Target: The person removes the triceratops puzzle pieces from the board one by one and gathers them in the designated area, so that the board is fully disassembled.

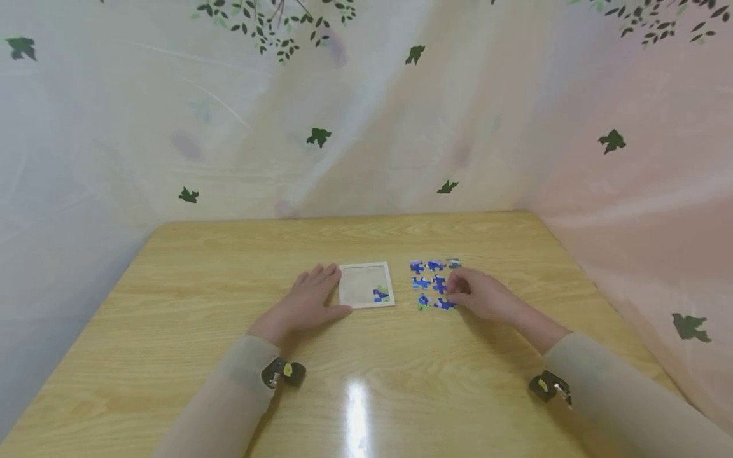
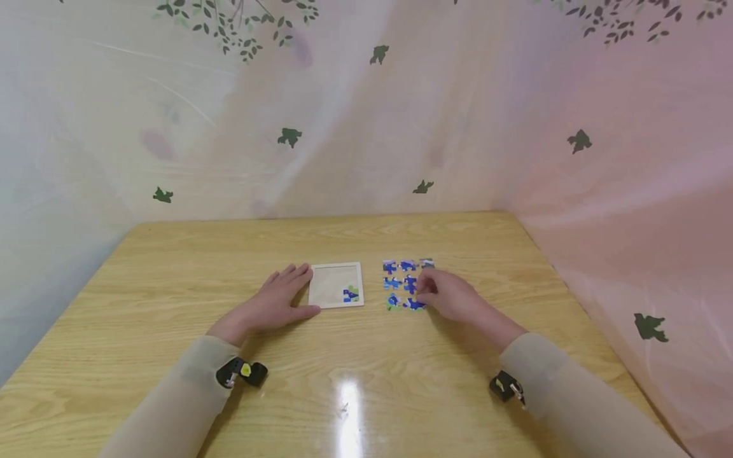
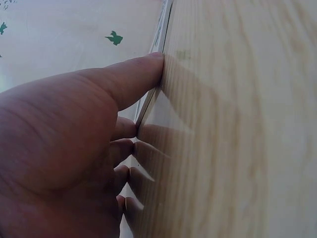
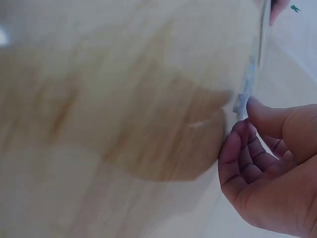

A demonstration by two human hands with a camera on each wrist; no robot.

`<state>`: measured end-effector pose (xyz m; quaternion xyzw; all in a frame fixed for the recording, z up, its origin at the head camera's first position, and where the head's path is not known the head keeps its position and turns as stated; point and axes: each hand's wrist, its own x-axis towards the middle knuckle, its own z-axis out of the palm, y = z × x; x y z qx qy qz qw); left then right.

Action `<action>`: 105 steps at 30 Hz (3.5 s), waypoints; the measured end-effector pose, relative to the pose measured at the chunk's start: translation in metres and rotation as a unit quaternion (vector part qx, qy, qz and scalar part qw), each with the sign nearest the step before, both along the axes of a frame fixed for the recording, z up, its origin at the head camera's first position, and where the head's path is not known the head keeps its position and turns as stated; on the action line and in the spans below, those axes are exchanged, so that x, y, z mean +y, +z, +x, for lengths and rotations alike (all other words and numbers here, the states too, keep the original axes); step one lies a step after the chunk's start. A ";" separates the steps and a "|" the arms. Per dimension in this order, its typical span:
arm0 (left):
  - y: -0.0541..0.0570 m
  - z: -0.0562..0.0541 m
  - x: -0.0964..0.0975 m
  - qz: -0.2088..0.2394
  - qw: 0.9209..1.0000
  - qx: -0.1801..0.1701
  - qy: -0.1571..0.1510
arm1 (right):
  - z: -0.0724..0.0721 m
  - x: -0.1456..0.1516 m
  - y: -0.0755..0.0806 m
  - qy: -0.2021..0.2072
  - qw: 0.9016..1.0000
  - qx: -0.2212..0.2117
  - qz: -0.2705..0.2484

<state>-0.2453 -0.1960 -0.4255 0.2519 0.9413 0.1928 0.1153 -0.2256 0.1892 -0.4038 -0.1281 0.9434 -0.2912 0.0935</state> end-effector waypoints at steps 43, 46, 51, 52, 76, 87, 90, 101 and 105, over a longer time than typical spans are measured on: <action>-0.017 -0.008 -0.002 0.031 0.999 0.004 0.007 | -0.031 -0.106 0.007 0.060 0.997 -0.011 -0.053; -0.011 -0.006 -0.002 0.022 1.000 0.004 0.005 | -0.033 -0.109 0.004 0.059 0.997 -0.023 -0.049; -0.006 -0.002 -0.001 0.008 1.000 0.002 0.003 | -0.034 -0.111 0.000 0.057 0.997 -0.037 -0.040; -0.006 -0.002 -0.001 0.006 1.000 0.003 0.003 | -0.034 -0.112 0.000 0.056 0.997 -0.038 -0.037; -0.003 0.001 0.001 0.004 1.000 0.003 0.007 | -0.035 -0.117 -0.002 0.048 0.998 -0.035 -0.008; -0.004 0.000 0.001 0.006 1.000 0.001 0.006 | -0.032 -0.117 -0.001 0.046 0.998 -0.032 -0.026; -0.005 -0.001 0.002 0.004 1.000 0.003 0.005 | -0.032 -0.115 -0.002 0.046 0.998 -0.030 -0.040; -0.003 0.000 0.001 0.000 1.000 0.005 0.006 | -0.029 -0.094 0.006 0.080 0.989 0.002 -0.127; -0.004 -0.001 0.000 0.000 1.000 0.006 0.001 | -0.026 -0.080 0.011 0.076 0.989 0.015 -0.126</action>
